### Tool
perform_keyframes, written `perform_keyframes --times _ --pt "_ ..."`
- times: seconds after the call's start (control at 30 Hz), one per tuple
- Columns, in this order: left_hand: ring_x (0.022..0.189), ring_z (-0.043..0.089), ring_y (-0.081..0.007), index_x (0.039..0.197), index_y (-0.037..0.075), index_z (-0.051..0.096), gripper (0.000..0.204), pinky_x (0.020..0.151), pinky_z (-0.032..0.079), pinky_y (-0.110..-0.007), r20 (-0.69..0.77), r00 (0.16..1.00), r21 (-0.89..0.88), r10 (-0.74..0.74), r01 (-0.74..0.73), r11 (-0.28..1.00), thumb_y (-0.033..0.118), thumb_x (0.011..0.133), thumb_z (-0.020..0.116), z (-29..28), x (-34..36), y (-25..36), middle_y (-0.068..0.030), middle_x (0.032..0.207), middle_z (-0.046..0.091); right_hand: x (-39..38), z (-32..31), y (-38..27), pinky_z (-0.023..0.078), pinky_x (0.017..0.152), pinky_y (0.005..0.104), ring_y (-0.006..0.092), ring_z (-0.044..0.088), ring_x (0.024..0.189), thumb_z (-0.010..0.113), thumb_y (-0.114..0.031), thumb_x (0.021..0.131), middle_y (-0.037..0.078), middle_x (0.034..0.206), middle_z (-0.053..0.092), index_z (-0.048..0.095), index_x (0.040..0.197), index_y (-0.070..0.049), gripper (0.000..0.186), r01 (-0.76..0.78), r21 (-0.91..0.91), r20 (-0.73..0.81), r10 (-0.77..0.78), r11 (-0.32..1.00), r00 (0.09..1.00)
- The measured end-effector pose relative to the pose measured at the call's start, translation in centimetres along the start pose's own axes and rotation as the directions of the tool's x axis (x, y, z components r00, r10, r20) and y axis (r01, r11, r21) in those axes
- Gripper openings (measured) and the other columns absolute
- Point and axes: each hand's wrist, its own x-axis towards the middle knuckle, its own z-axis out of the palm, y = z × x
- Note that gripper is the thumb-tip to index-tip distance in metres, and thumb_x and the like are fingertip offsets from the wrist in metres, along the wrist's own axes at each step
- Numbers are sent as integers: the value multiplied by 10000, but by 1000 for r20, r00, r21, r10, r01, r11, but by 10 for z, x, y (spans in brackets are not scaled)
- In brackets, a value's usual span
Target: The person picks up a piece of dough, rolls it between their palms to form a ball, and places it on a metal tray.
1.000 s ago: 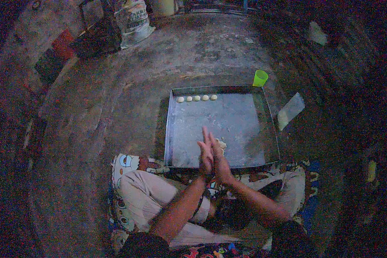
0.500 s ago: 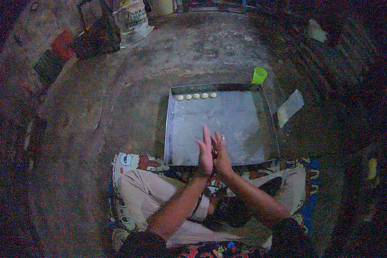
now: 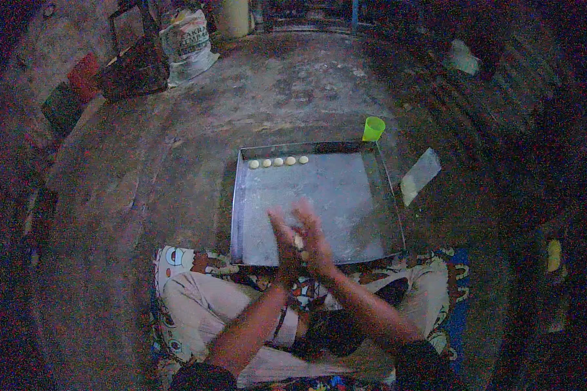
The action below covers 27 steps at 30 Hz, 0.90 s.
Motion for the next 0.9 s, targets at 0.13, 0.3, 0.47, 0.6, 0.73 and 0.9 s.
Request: perform_keyframes --times 0.13,0.3,0.47,0.6,0.73,0.9 --pt "1453 112 -285 1554 141 37 797 1163 147 -382 116 977 -298 -178 205 932 645 973 243 6 -11 25 -191 1596 71 19 -47 -1 204 1158 448 265 274 1414 262 -484 1033 128 1556 266 262 1512 -104 611 67 -156 -184 -95 986 978" --pt "1360 338 -258 1554 142 13 873 1099 320 -372 121 965 -556 -232 260 790 666 944 352 -14 -6 38 -197 1573 135 -27 2 23 178 1162 449 257 256 1426 247 -542 1011 92 1550 290 252 1520 -116 664 14 -458 71 21 889 997" --pt "1407 210 -285 1548 105 49 877 1123 259 -407 156 987 -347 -48 100 932 686 937 291 4 -15 29 -187 1586 65 -7 -25 -15 200 1152 473 298 274 1414 230 -600 993 105 1539 304 157 1539 -179 694 262 -429 41 -271 865 962" --pt "1445 108 -306 1543 75 79 892 1143 211 -435 133 986 -214 98 -68 974 702 931 242 15 -20 17 -179 1596 8 -7 -35 -13 339 1092 462 305 297 1407 450 -433 965 130 1531 315 187 1527 -120 696 49 -120 -283 -81 992 956" --pt "1483 5 -328 1538 45 108 914 1162 162 -463 -7 979 -44 204 -204 978 718 926 194 -4 6 4 -171 1607 -48 -20 -24 41 282 1122 485 323 330 1380 342 -501 1016 147 1535 287 101 1550 -210 654 86 -421 6 -92 903 996" --pt "1482 50 -269 1537 62 126 798 1168 179 -422 39 991 -112 127 -122 986 628 979 185 5 0 -8 -116 1611 25 -15 -10 -4 279 1122 491 329 319 1385 360 -448 1012 148 1564 211 102 1548 -144 668 175 -122 -124 -190 977 974"
